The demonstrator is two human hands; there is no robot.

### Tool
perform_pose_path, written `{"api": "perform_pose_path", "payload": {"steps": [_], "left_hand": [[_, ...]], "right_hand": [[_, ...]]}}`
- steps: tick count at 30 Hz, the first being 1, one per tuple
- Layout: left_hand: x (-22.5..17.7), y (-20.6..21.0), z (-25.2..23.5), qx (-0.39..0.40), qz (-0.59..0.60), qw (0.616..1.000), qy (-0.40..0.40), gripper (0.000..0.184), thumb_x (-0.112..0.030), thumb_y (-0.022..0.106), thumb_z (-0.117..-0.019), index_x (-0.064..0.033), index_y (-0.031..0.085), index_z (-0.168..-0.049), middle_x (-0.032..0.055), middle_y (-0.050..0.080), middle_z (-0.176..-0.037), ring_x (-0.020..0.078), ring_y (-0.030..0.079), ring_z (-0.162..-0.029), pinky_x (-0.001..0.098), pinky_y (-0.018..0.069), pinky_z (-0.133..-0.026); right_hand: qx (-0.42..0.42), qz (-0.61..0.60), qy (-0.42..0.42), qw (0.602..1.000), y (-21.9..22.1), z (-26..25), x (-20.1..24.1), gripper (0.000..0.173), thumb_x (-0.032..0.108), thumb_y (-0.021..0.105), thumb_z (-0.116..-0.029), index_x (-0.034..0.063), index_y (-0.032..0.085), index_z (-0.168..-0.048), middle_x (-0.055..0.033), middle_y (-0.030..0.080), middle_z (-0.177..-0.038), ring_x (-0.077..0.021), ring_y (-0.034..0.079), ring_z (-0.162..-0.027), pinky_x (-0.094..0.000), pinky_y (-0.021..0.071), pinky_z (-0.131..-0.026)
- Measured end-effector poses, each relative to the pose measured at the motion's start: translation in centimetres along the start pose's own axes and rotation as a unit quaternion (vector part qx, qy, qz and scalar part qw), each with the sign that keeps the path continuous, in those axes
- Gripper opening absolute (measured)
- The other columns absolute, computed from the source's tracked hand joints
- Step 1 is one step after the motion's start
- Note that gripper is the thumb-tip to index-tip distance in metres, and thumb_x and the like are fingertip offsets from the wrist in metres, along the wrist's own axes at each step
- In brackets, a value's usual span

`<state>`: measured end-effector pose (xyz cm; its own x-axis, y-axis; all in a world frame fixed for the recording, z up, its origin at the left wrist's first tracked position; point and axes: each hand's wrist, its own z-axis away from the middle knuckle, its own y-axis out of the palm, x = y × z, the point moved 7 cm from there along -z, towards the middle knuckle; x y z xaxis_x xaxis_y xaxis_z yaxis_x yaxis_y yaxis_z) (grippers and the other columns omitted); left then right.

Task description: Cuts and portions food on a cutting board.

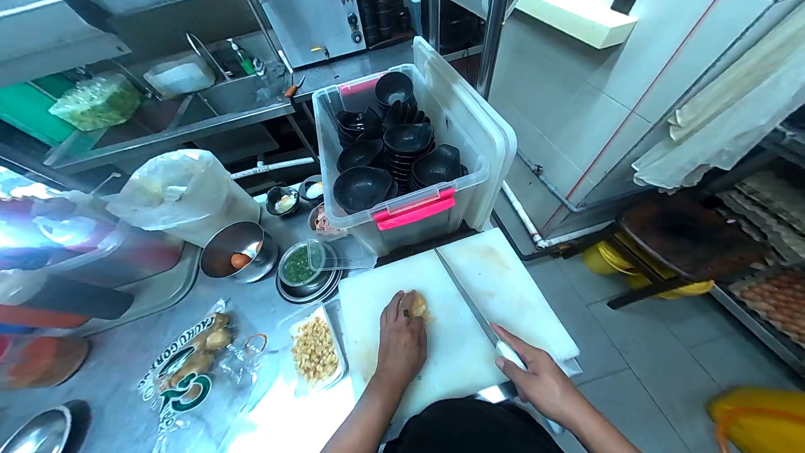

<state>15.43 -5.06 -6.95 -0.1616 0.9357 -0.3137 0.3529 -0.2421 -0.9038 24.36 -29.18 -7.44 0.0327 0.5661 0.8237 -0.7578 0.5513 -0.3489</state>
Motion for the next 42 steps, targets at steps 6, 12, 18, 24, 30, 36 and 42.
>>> {"api": "perform_pose_path", "payload": {"steps": [6, 12, 18, 24, 30, 36, 42], "left_hand": [[-0.5, -0.1, 0.2, -0.009, -0.033, 0.999, 0.019, 0.023, -0.022, 0.054, -0.0988, -0.0116, 0.074, -0.093, 0.0070, 0.059, -0.145, 0.0333, 0.049, -0.141, 0.0546, 0.0414, -0.114], [-0.7, 0.1, -0.1, 0.029, -0.070, 0.997, 0.004, 0.026, -0.025, 0.053, -0.0994, -0.0122, 0.076, -0.098, 0.0059, 0.056, -0.150, 0.0332, 0.047, -0.143, 0.0582, 0.0397, -0.113], [-0.8, 0.0, -0.1, 0.016, -0.067, 0.998, 0.014, 0.026, -0.024, 0.054, -0.0990, -0.0115, 0.074, -0.089, 0.0047, 0.059, -0.147, 0.0320, 0.048, -0.142, 0.0570, 0.0405, -0.113], [-0.9, 0.2, -0.2, 0.066, -0.075, 0.995, -0.016, 0.031, -0.033, 0.054, -0.0994, -0.0117, 0.076, -0.100, 0.0045, 0.053, -0.154, 0.0318, 0.042, -0.147, 0.0593, 0.0350, -0.116], [-1.4, 0.3, 0.0, 0.045, -0.068, 0.997, 0.003, 0.028, -0.027, 0.052, -0.1011, -0.0112, 0.074, -0.093, 0.0052, 0.055, -0.151, 0.0310, 0.045, -0.145, 0.0579, 0.0371, -0.115], [-0.5, -1.2, -1.4, 0.022, -0.080, 0.997, -0.002, 0.026, -0.024, 0.052, -0.1000, -0.0121, 0.074, -0.093, 0.0058, 0.056, -0.150, 0.0328, 0.047, -0.143, 0.0589, 0.0371, -0.115], [0.7, -1.5, -2.6, 0.094, -0.104, 0.990, 0.006, 0.029, -0.028, 0.050, -0.1026, -0.0136, 0.076, -0.098, 0.0025, 0.051, -0.155, 0.0304, 0.039, -0.149, 0.0586, 0.0320, -0.118]], "right_hand": [[0.005, -0.007, -0.008, 1.000, 0.0, -0.1, 0.0, 0.063, 0.026, 0.059, -0.0972, 0.0277, 0.043, -0.158, -0.0053, 0.071, -0.110, -0.0133, 0.059, -0.055, -0.0349, 0.0548, -0.052], [0.000, -0.008, -0.010, 1.000, 0.1, -0.1, -0.1, 0.062, 0.026, 0.060, -0.0972, 0.0275, 0.044, -0.157, -0.0050, 0.071, -0.106, -0.0137, 0.059, -0.054, -0.0349, 0.0554, -0.052], [-0.007, -0.008, -0.008, 1.000, 0.0, 0.1, -0.1, 0.062, 0.026, 0.060, -0.0970, 0.0275, 0.044, -0.157, -0.0052, 0.071, -0.107, -0.0138, 0.059, -0.055, -0.0352, 0.0552, -0.052], [-0.003, -0.005, 0.001, 1.000, 0.0, 0.0, -0.1, 0.062, 0.026, 0.060, -0.0975, 0.0284, 0.044, -0.157, -0.0063, 0.071, -0.106, -0.0151, 0.060, -0.055, -0.0368, 0.0555, -0.053], [-0.007, -0.011, -0.007, 1.000, 0.0, 0.1, -0.1, 0.062, 0.026, 0.060, -0.0969, 0.0277, 0.044, -0.157, -0.0056, 0.071, -0.106, -0.0140, 0.059, -0.054, -0.0352, 0.0548, -0.052], [-0.003, -0.012, 0.001, 1.000, 0.1, 0.0, -0.2, 0.063, 0.026, 0.060, -0.0974, 0.0282, 0.043, -0.158, -0.0055, 0.071, -0.104, -0.0143, 0.059, -0.054, -0.0352, 0.0546, -0.052], [-0.003, -0.020, 0.000, 1.000, 0.1, 0.0, -0.1, 0.063, 0.026, 0.060, -0.0975, 0.0277, 0.043, -0.158, -0.0057, 0.071, -0.105, -0.0139, 0.058, -0.053, -0.0346, 0.0544, -0.051]]}}
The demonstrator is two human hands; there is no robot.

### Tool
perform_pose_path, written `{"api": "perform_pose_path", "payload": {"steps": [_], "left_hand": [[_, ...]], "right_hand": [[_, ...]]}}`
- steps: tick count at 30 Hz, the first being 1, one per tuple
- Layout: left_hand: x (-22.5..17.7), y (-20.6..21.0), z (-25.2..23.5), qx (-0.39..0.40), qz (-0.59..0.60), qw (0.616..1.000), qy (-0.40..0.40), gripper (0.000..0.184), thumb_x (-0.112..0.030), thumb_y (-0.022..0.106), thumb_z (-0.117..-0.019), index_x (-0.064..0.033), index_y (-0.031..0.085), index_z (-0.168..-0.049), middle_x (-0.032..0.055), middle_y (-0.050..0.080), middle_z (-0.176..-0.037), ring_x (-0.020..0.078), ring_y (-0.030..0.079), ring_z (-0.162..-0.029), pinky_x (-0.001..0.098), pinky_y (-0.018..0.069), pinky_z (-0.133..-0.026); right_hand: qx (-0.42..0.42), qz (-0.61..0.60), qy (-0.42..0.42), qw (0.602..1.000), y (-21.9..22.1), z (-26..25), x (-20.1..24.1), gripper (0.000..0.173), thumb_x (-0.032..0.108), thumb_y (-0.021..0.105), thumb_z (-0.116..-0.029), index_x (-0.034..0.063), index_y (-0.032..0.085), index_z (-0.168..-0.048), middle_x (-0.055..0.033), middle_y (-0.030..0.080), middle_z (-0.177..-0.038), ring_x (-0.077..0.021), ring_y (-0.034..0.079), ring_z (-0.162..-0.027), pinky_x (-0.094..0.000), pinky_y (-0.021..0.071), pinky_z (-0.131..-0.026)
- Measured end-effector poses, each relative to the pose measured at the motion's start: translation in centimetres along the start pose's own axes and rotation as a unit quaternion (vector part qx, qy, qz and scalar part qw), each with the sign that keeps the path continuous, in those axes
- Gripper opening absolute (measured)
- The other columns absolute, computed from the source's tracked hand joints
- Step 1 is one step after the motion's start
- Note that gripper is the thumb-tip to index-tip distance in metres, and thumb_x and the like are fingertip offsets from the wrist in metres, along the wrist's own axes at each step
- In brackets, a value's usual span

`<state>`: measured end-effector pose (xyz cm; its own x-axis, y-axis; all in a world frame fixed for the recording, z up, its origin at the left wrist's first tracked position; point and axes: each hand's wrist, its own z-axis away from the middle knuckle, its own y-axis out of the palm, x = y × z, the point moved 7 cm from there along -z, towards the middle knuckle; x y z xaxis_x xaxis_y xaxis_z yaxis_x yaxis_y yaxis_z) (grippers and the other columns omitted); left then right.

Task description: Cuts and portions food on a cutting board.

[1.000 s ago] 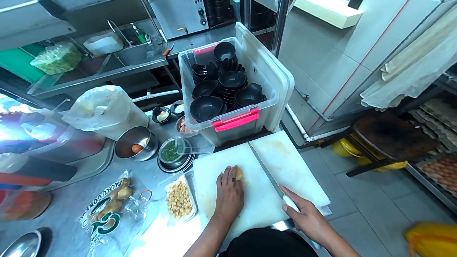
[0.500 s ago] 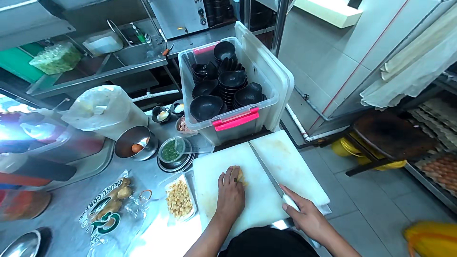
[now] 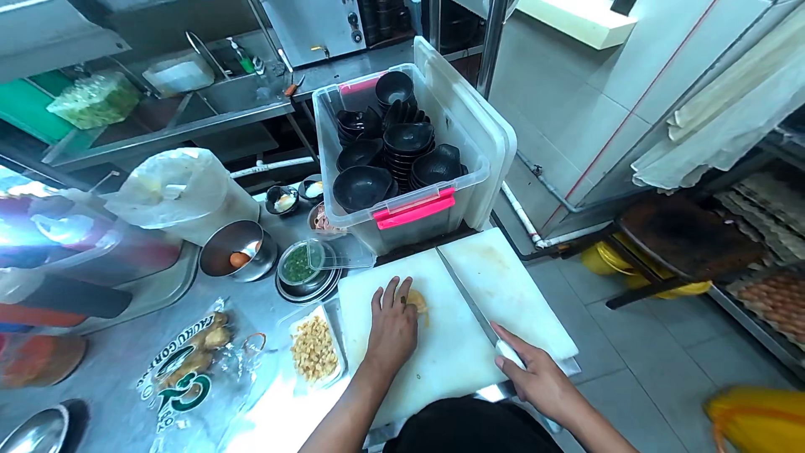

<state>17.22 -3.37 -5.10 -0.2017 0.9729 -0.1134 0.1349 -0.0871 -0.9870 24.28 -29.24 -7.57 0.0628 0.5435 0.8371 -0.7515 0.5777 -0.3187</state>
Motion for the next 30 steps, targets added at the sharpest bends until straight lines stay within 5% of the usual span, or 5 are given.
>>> {"api": "perform_pose_path", "payload": {"steps": [14, 30], "left_hand": [[-1.2, 0.0, 1.7, -0.128, 0.031, 0.990, -0.055, 0.027, -0.032, 0.055, -0.0988, -0.0142, 0.075, -0.092, 0.0085, 0.063, -0.141, 0.0366, 0.051, -0.139, 0.0613, 0.0397, -0.112], [-2.1, 0.6, 2.1, -0.130, 0.008, 0.989, -0.068, 0.024, -0.026, 0.059, -0.0958, -0.0138, 0.076, -0.083, 0.0056, 0.063, -0.142, 0.0358, 0.052, -0.139, 0.0634, 0.0389, -0.111]], "right_hand": [[-0.004, 0.003, 0.001, 1.000, -0.1, 0.0, 0.1, 0.062, 0.025, 0.060, -0.0976, 0.0285, 0.043, -0.157, -0.0057, 0.071, -0.111, -0.0145, 0.060, -0.056, -0.0357, 0.0558, -0.053], [0.005, 0.006, 0.007, 1.000, 0.0, -0.1, 0.1, 0.062, 0.027, 0.060, -0.0976, 0.0291, 0.043, -0.158, -0.0052, 0.071, -0.108, -0.0140, 0.059, -0.055, -0.0349, 0.0549, -0.053]]}}
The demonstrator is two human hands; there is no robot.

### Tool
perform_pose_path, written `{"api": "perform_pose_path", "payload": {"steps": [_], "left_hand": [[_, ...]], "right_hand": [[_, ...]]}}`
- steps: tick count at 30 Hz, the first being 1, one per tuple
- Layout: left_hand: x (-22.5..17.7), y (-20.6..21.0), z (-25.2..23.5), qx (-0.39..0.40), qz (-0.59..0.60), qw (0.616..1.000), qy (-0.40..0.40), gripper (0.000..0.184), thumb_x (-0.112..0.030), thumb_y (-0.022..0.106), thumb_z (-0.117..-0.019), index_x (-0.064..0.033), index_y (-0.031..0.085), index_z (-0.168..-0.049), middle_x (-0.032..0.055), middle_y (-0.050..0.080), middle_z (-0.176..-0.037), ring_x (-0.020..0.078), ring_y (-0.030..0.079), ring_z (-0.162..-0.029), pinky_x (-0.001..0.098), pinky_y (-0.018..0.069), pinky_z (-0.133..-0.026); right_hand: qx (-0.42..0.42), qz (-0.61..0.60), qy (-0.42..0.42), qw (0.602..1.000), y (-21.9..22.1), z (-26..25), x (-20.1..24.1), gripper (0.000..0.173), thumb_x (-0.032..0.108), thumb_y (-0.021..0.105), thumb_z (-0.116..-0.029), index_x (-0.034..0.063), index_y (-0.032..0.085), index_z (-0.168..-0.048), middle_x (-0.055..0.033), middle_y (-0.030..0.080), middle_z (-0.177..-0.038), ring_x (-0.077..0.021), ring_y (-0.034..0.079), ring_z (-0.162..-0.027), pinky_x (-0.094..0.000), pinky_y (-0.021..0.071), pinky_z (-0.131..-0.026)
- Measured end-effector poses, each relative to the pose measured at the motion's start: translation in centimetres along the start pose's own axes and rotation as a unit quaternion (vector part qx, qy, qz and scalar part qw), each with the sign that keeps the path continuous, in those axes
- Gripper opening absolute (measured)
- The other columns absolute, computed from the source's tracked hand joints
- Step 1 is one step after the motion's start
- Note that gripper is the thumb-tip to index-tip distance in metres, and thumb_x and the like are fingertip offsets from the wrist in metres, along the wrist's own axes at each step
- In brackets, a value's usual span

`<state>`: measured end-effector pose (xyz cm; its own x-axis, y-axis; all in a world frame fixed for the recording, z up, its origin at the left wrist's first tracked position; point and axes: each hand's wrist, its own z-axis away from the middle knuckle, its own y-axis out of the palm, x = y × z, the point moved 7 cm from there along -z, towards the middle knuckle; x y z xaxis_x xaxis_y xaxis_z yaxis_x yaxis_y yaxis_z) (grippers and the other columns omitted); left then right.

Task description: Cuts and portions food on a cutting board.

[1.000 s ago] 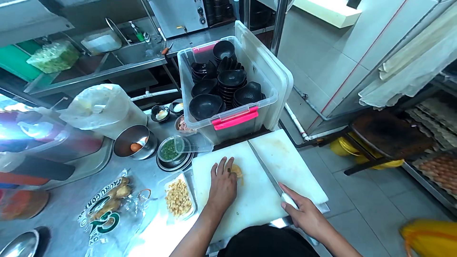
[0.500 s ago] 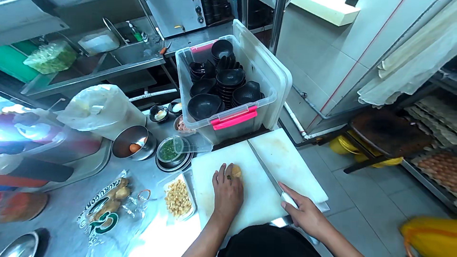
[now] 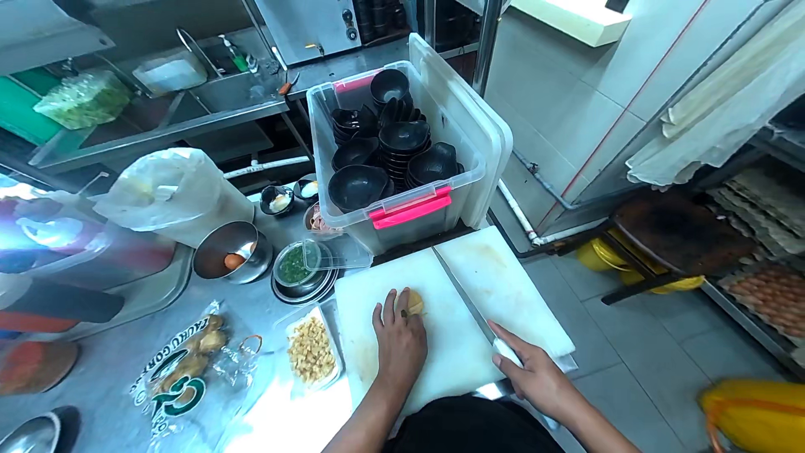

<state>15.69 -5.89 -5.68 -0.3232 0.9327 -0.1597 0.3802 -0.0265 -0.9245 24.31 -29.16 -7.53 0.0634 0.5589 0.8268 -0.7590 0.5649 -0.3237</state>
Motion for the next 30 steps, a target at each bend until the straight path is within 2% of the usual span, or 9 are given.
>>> {"api": "perform_pose_path", "payload": {"steps": [5, 8, 14, 21, 24, 27, 30], "left_hand": [[1.3, -0.7, -0.7, -0.019, 0.005, 1.000, 0.007, 0.021, -0.023, 0.060, -0.0951, -0.0143, 0.076, -0.085, 0.0064, 0.065, -0.140, 0.0361, 0.053, -0.137, 0.0621, 0.0391, -0.112], [1.5, -0.8, -1.1, -0.029, 0.021, 0.999, 0.012, 0.022, -0.023, 0.059, -0.0962, -0.0137, 0.077, -0.087, 0.0070, 0.065, -0.138, 0.0362, 0.054, -0.136, 0.0614, 0.0409, -0.111], [1.5, -0.5, -1.2, -0.026, 0.016, 0.999, 0.025, 0.023, -0.023, 0.058, -0.0961, -0.0135, 0.075, -0.084, 0.0068, 0.065, -0.138, 0.0350, 0.054, -0.136, 0.0598, 0.0409, -0.111], [1.7, -0.2, -0.9, -0.028, 0.039, 0.998, 0.043, 0.028, -0.035, 0.058, -0.0958, -0.0152, 0.075, -0.085, 0.0074, 0.065, -0.139, 0.0354, 0.054, -0.136, 0.0605, 0.0408, -0.111], [2.2, 0.2, -1.0, -0.010, 0.078, 0.996, 0.030, 0.029, -0.038, 0.058, -0.0962, -0.0134, 0.073, -0.094, 0.0103, 0.063, -0.141, 0.0358, 0.052, -0.137, 0.0552, 0.0425, -0.112], [2.6, 1.1, -0.9, 0.022, 0.126, 0.991, 0.043, 0.034, -0.042, 0.057, -0.0987, -0.0126, 0.073, -0.106, 0.0145, 0.057, -0.147, 0.0354, 0.047, -0.142, 0.0495, 0.0399, -0.118], [2.9, 1.9, -0.7, 0.051, 0.179, 0.980, 0.065, 0.034, -0.037, 0.055, -0.1023, -0.0114, 0.075, -0.114, 0.0171, 0.054, -0.151, 0.0339, 0.044, -0.146, 0.0458, 0.0387, -0.120]], "right_hand": [[0.000, -0.007, 0.000, 1.000, 0.1, 0.0, 0.0, 0.062, 0.027, 0.060, -0.0975, 0.0293, 0.043, -0.157, -0.0053, 0.071, -0.106, -0.0143, 0.059, -0.054, -0.0351, 0.0547, -0.052], [0.000, 0.003, 0.000, 1.000, 0.0, 0.0, -0.1, 0.062, 0.027, 0.059, -0.0977, 0.0284, 0.043, -0.158, -0.0060, 0.071, -0.109, -0.0150, 0.060, -0.056, -0.0367, 0.0555, -0.053], [-0.003, -0.004, 0.000, 1.000, 0.0, 0.0, 0.0, 0.063, 0.026, 0.060, -0.0976, 0.0283, 0.042, -0.158, -0.0060, 0.071, -0.108, -0.0146, 0.059, -0.055, -0.0354, 0.0551, -0.052], [0.001, 0.001, 0.002, 1.000, 0.0, 0.0, -0.2, 0.063, 0.027, 0.060, -0.0981, 0.0300, 0.042, -0.158, -0.0057, 0.071, -0.108, -0.0149, 0.060, -0.055, -0.0356, 0.0552, -0.052], [-0.001, -0.002, 0.002, 1.000, 0.0, 0.0, -0.1, 0.063, 0.027, 0.059, -0.0977, 0.0291, 0.042, -0.158, -0.0055, 0.071, -0.107, -0.0143, 0.059, -0.055, -0.0352, 0.0545, -0.052], [-0.001, 0.001, -0.001, 1.000, 0.0, 0.0, 0.0, 0.062, 0.027, 0.059, -0.0977, 0.0284, 0.043, -0.158, -0.0055, 0.071, -0.109, -0.0139, 0.059, -0.055, -0.0353, 0.0547, -0.053], [-0.001, 0.016, -0.006, 1.000, 0.2, 0.2, 0.2, 0.062, 0.028, 0.059, -0.0975, 0.0285, 0.044, -0.157, -0.0051, 0.071, -0.111, -0.0141, 0.060, -0.058, -0.0356, 0.0551, -0.054]]}}
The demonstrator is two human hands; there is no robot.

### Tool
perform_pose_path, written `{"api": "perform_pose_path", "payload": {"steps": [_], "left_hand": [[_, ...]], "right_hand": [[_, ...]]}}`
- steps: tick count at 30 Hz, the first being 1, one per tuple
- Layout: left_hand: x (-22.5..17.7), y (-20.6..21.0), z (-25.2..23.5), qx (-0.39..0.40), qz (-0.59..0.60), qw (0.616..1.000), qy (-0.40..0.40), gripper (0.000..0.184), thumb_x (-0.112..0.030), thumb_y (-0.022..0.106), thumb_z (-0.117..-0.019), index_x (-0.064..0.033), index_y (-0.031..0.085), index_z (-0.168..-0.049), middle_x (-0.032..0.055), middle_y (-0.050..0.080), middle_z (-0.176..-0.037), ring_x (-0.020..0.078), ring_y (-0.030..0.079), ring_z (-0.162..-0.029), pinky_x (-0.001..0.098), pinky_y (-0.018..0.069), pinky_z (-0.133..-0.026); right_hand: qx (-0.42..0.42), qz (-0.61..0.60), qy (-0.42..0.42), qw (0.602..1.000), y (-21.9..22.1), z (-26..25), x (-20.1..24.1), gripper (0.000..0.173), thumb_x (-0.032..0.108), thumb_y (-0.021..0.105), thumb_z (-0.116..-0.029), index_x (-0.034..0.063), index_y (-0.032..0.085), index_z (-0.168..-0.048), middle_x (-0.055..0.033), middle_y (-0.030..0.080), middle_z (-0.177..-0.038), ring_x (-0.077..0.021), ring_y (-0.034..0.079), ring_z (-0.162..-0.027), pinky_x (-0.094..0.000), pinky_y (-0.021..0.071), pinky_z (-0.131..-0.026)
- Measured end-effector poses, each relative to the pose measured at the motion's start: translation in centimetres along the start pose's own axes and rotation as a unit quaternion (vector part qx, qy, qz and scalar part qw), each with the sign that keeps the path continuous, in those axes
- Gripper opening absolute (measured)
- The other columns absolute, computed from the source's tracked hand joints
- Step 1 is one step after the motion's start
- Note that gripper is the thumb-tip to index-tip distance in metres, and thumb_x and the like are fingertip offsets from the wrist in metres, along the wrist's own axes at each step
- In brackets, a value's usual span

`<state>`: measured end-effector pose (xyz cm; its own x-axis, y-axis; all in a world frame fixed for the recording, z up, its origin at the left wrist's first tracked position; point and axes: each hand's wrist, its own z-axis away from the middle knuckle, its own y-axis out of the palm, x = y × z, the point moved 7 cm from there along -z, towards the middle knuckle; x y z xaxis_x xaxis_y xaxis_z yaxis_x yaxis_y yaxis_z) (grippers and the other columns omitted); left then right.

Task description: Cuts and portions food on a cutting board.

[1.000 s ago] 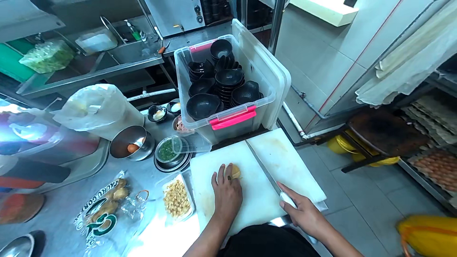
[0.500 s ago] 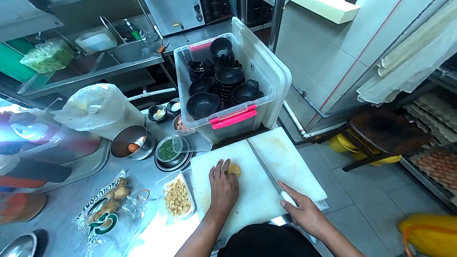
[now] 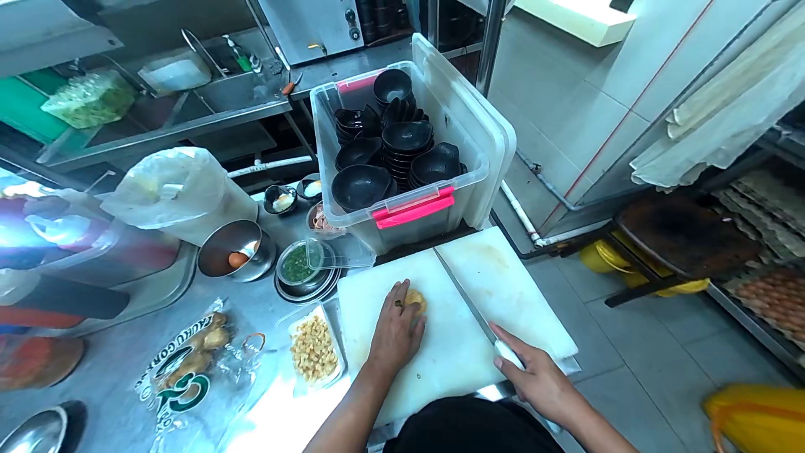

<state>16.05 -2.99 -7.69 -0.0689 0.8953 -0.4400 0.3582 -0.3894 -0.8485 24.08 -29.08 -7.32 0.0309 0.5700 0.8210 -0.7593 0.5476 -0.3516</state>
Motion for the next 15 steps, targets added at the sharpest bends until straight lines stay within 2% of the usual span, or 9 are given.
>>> {"api": "perform_pose_path", "payload": {"steps": [5, 7, 11, 13, 15], "left_hand": [[0.2, 0.3, 0.3, -0.017, 0.020, 0.999, 0.044, 0.029, -0.021, 0.053, -0.1044, -0.0092, 0.076, -0.117, 0.0123, 0.065, -0.140, 0.0295, 0.056, -0.137, 0.0405, 0.0483, -0.113], [0.0, 0.3, 0.4, -0.032, 0.019, 0.998, 0.045, 0.027, -0.017, 0.055, -0.1033, -0.0078, 0.077, -0.116, 0.0133, 0.066, -0.137, 0.0295, 0.058, -0.135, 0.0402, 0.0503, -0.111], [-0.5, 0.6, 0.7, -0.071, 0.001, 0.997, 0.034, 0.025, -0.017, 0.058, -0.1022, -0.0074, 0.077, -0.115, 0.0151, 0.068, -0.134, 0.0302, 0.062, -0.130, 0.0393, 0.0534, -0.107], [-0.9, 0.7, 0.8, -0.081, -0.004, 0.996, 0.022, 0.029, -0.018, 0.057, -0.1032, -0.0052, 0.074, -0.123, 0.0155, 0.068, -0.134, 0.0303, 0.062, -0.130, 0.0397, 0.0534, -0.107], [-1.1, 0.5, 0.7, -0.082, -0.005, 0.997, 0.006, 0.033, -0.021, 0.057, -0.1038, -0.0024, 0.069, -0.128, 0.0143, 0.068, -0.133, 0.0289, 0.062, -0.130, 0.0389, 0.0533, -0.107]], "right_hand": [[0.035, 0.028, -0.012, 0.999, 0.9, 0.7, 1.7, 0.060, 0.030, 0.059, -0.0980, 0.0310, 0.045, -0.157, -0.0059, 0.071, -0.112, -0.0152, 0.063, -0.062, -0.0379, 0.0563, -0.059], [0.055, 0.051, -0.015, 0.997, 1.3, 0.7, 2.3, 0.060, 0.031, 0.058, -0.0986, 0.0321, 0.044, -0.157, -0.0068, 0.071, -0.115, -0.0167, 0.067, -0.070, -0.0409, 0.0581, -0.066], [0.082, 0.090, -0.015, 0.992, 2.3, 0.3, 2.9, 0.059, 0.032, 0.057, -0.0992, 0.0337, 0.043, -0.157, -0.0081, 0.071, -0.117, -0.0188, 0.069, -0.083, -0.0439, 0.0575, -0.078], [0.090, 0.116, -0.022, 0.989, 2.7, 0.2, 3.3, 0.060, 0.033, 0.056, -0.0994, 0.0327, 0.043, -0.157, -0.0095, 0.072, -0.119, -0.0211, 0.070, -0.094, -0.0469, 0.0562, -0.086], [0.098, 0.134, -0.027, 0.986, 2.9, 0.1, 3.5, 0.060, 0.033, 0.056, -0.0998, 0.0327, 0.042, -0.158, -0.0101, 0.072, -0.118, -0.0223, 0.070, -0.097, -0.0483, 0.0555, -0.089]]}}
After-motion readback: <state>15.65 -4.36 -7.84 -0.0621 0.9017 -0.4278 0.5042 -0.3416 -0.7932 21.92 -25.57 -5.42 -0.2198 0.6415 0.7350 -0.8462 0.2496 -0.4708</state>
